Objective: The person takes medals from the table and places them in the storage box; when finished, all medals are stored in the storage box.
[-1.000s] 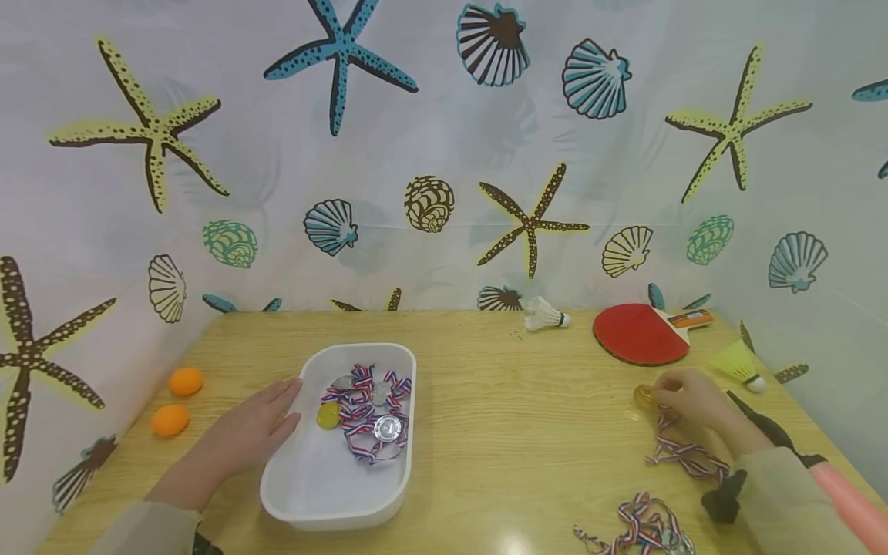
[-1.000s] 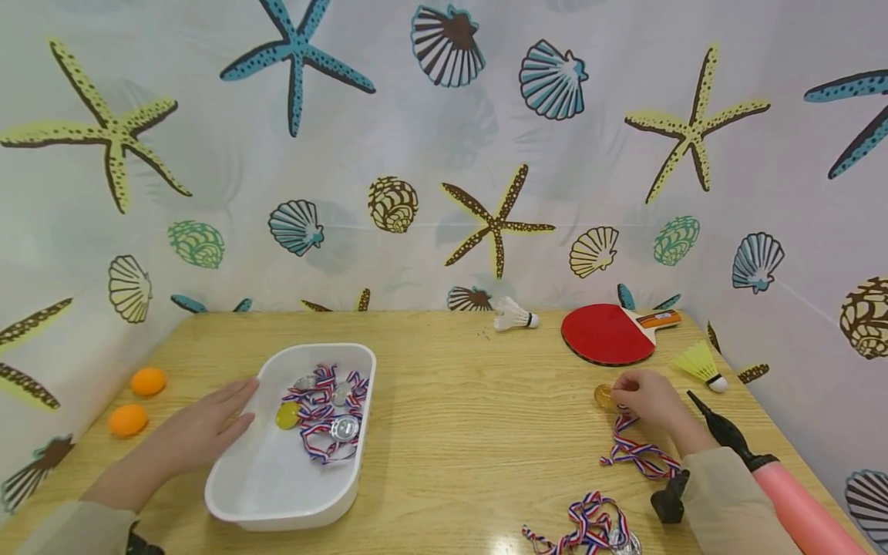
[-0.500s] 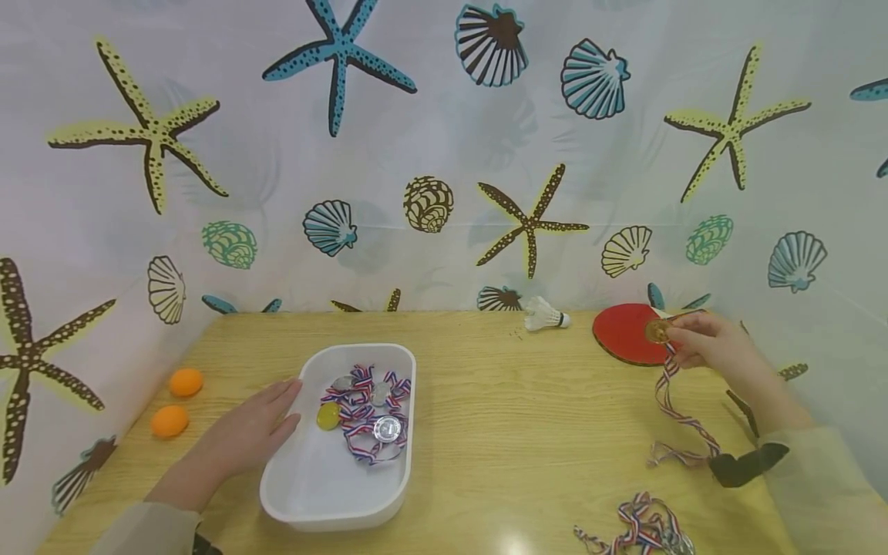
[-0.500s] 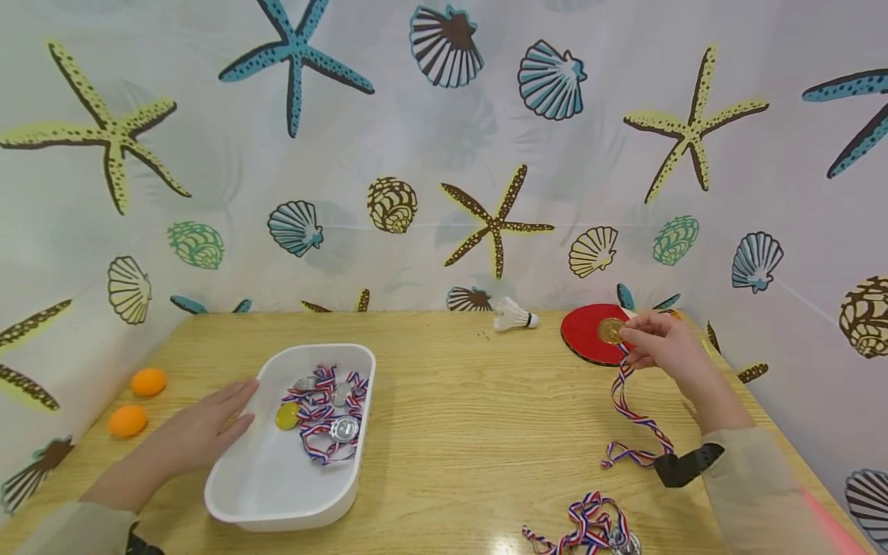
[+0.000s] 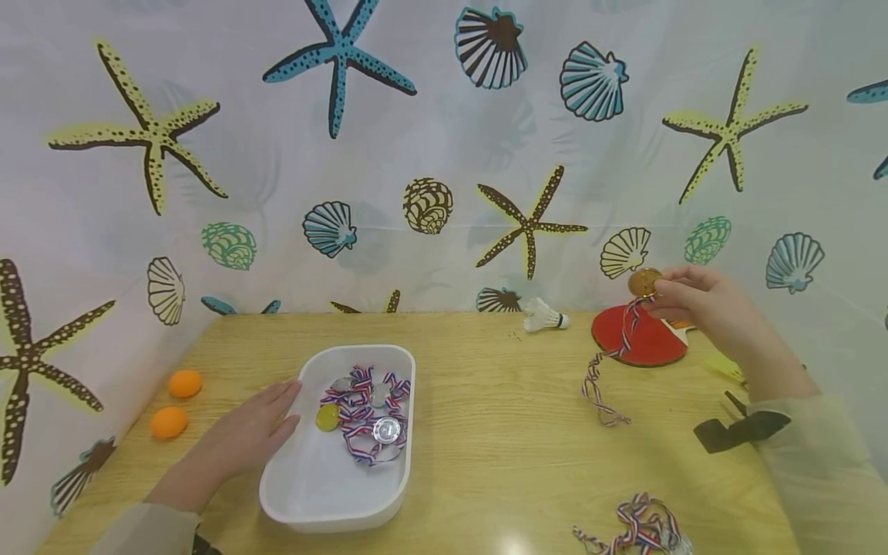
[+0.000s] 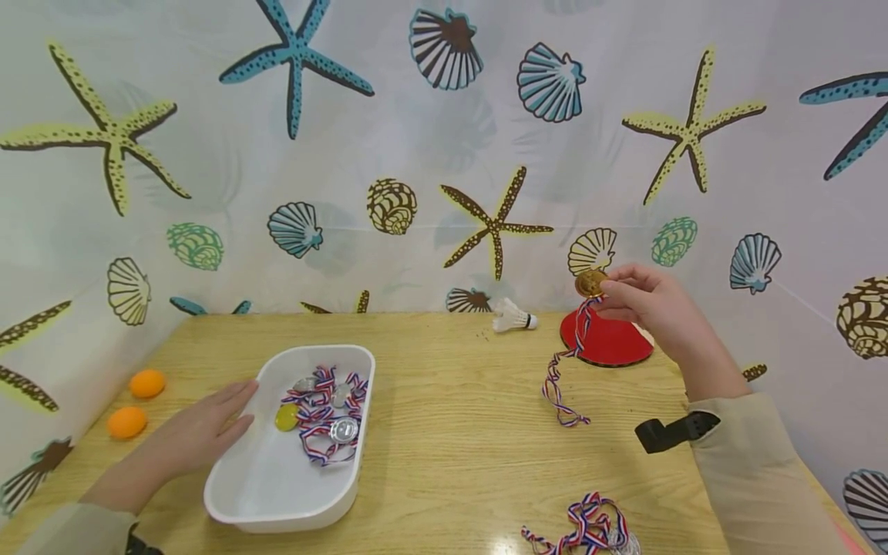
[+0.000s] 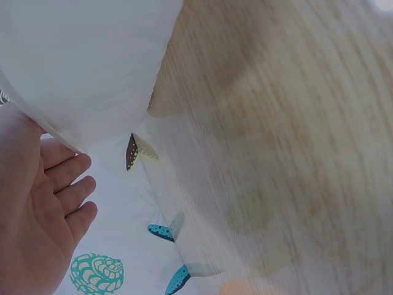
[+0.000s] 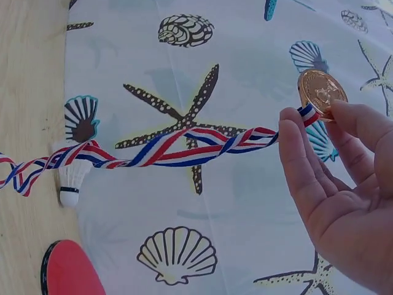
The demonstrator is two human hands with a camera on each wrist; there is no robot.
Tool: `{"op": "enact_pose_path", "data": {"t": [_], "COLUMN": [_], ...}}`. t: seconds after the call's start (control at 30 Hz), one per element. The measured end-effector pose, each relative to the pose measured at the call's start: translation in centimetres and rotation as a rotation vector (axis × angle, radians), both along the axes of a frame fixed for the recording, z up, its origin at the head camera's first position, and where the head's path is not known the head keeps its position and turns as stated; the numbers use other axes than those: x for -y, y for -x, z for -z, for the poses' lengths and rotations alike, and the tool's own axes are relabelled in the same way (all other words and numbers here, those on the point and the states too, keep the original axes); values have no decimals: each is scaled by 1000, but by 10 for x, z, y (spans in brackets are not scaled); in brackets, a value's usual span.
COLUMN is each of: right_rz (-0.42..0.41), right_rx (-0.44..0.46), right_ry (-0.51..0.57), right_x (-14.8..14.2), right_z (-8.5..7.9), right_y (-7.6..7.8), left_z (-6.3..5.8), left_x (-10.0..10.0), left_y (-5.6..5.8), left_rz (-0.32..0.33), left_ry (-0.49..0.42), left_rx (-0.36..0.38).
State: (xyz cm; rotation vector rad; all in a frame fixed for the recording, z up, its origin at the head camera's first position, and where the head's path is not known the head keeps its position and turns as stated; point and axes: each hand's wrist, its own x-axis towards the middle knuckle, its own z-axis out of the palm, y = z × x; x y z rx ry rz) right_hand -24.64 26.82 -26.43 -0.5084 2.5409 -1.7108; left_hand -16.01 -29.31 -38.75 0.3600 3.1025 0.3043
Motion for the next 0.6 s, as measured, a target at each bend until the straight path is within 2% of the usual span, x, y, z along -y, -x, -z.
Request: {"op": "enact_pose_path", "data": {"t": [0.1, 0.27, 0.47, 0.6], "right_rz": [13, 40, 41, 50], "right_rx": [23, 17, -10, -21], "right_ry": [-35, -19, 71, 180], "right_x": [11, 30, 51, 67], "right_z": [-11, -23, -35, -42], "right_y": [-2, -1, 0, 1], "left_z": [-1, -1, 0, -1], "left_x": [0, 0, 0, 0], "left_y": [0, 0, -1, -1], "left_rz": [3, 9, 3, -2], "left_ry": [-1, 1, 0, -2], "left_rx": [0, -8, -7, -5]}}
